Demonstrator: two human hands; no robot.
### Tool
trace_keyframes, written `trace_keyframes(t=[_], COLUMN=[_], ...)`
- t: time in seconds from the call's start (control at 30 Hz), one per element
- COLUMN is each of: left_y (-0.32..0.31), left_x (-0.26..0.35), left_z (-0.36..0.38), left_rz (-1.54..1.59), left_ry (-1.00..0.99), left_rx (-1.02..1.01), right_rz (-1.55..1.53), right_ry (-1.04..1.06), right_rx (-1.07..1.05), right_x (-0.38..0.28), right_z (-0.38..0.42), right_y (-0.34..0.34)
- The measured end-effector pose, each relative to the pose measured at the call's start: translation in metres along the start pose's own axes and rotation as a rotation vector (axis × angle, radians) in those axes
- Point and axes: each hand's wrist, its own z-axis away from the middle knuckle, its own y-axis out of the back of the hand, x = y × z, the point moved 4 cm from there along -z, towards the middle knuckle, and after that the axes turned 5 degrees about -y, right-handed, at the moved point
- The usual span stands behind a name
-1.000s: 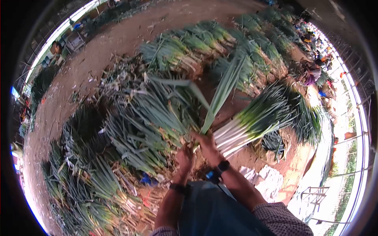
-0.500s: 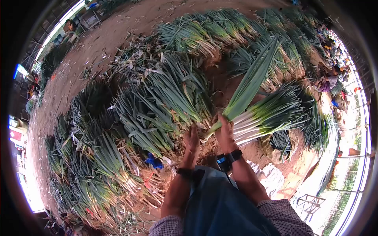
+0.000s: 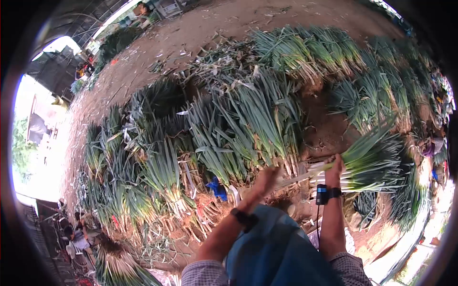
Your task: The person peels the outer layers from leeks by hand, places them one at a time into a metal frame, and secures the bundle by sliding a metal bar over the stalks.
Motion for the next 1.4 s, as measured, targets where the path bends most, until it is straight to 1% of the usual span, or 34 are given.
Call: trace_keyframes(t=[0.03,0.07,0.13,0.2,0.23,0.27,0.3,0.33,0.37,0.4,0.47,0.5,0.53,0.57,0.6,0.63,0.67,0.7,0.73,0.77,0.8,0.83,0.93,0.97,1.03,1.07,1.1,1.17,1.2,1.23,1.27,1.3,1.33,1.4], left_y=[0.019,0.048,0.109,0.159,0.187,0.205,0.226,0.237,0.269,0.278,0.290,0.325,0.402,0.412,0.405,0.388,0.394,0.370,0.345,0.308,0.220,0.223,-0.021,-0.061,-0.061,-0.059,-0.057,-0.049,-0.047,-0.047,-0.048,-0.049,-0.050,-0.049], left_x=[-0.050,-0.050,-0.038,-0.034,-0.055,-0.041,-0.051,-0.040,-0.109,-0.122,-0.138,-0.179,-0.198,-0.116,0.003,0.137,0.225,0.268,0.312,0.334,0.352,0.359,0.248,0.131,0.142,0.149,0.153,0.147,0.146,0.143,0.136,0.125,0.122,0.114], left_z=[-0.010,-0.007,0.006,0.026,0.033,0.045,0.054,0.063,0.059,0.048,0.021,-0.034,-0.131,-0.161,-0.184,-0.200,-0.210,-0.212,-0.213,-0.206,-0.149,-0.154,-0.021,-0.048,-0.056,-0.054,-0.048,-0.033,-0.034,-0.036,-0.034,-0.034,-0.035,-0.035], left_rz=[-0.388,-0.427,-0.459,-0.447,-0.481,-0.404,-0.422,-0.517,-0.520,-0.678,-0.976,-1.174,-1.466,-1.382,-1.260,-1.119,-1.385,-1.333,-1.286,-1.187,-1.232,-1.205,-1.270,-1.251,-0.865,-0.666,-0.463,-0.055,-0.127,-0.199,-0.267,-0.073,-0.084,-0.107], left_ry=[-0.199,-0.165,-0.091,-0.013,0.079,0.043,0.017,0.190,0.202,0.121,-0.055,-0.513,-0.289,-0.325,-0.381,-0.456,-0.475,-0.642,-0.801,-0.918,-1.019,-1.016,-1.160,-1.036,-0.782,-0.639,-0.483,-0.141,-0.222,-0.304,-0.381,-0.162,-0.176,-0.195], left_rx=[-0.047,-0.015,0.048,0.066,0.013,0.063,0.074,-0.042,-0.065,-0.072,-0.054,-0.070,0.022,0.249,0.477,0.681,0.731,0.686,0.628,0.487,0.344,0.340,-0.071,-0.233,-0.430,-0.517,-0.594,-0.705,-0.742,-0.784,-0.828,-0.725,-0.672,-0.571], right_rz=[0.000,0.003,0.062,-0.037,-0.084,-0.149,-0.168,-0.188,-0.148,-0.145,-0.102,-0.084,-0.126,-0.173,-0.214,-0.235,-0.263,-0.262,-0.259,-0.258,-0.261,-0.373,0.978,1.064,0.884,0.320,-0.345,-0.313,-0.300,-0.287,-0.233,-0.179,-0.122,-0.102], right_ry=[0.022,0.044,0.130,0.178,0.205,0.206,0.218,0.226,0.198,0.286,0.346,0.327,0.316,0.343,0.364,0.350,0.329,0.276,0.279,0.283,0.287,0.275,1.074,1.007,1.049,0.585,0.147,0.037,-0.010,-0.076,-0.097,-0.120,-0.136,-0.113], right_rx=[0.024,0.111,0.150,0.273,0.333,0.392,0.412,0.432,0.409,0.356,0.268,0.278,0.257,0.228,0.206,0.183,0.154,0.136,0.124,0.111,0.099,0.041,0.142,0.084,-0.052,-0.346,-0.381,-0.496,-0.559,-0.528,-0.516,-0.508,-0.506,-0.562], right_x=[-0.013,-0.017,-0.036,-0.065,-0.081,-0.093,-0.101,-0.109,-0.122,-0.127,-0.127,-0.126,-0.122,-0.115,-0.109,-0.103,-0.100,-0.093,-0.089,-0.086,-0.082,-0.073,-0.070,-0.071,-0.087,-0.090,-0.090,-0.104,-0.111,-0.113,-0.107,-0.101,-0.095,-0.085], right_z=[0.002,0.002,-0.001,-0.003,-0.002,0.004,-0.004,-0.009,0.009,0.018,0.029,0.039,0.050,0.053,0.058,0.064,0.072,0.067,0.065,0.066,0.066,0.058,0.068,0.071,0.093,0.089,0.089,0.102,0.105,0.107,0.102,0.095,0.089,0.084], right_y=[0.003,0.015,0.057,0.063,0.065,0.066,0.085,0.108,0.105,0.111,0.123,0.114,0.104,0.098,0.088,0.079,0.063,0.057,0.043,0.025,0.012,0.011,-0.025,-0.033,-0.057,-0.066,-0.072,-0.090,-0.100,-0.109,-0.110,-0.111,-0.114,-0.115])
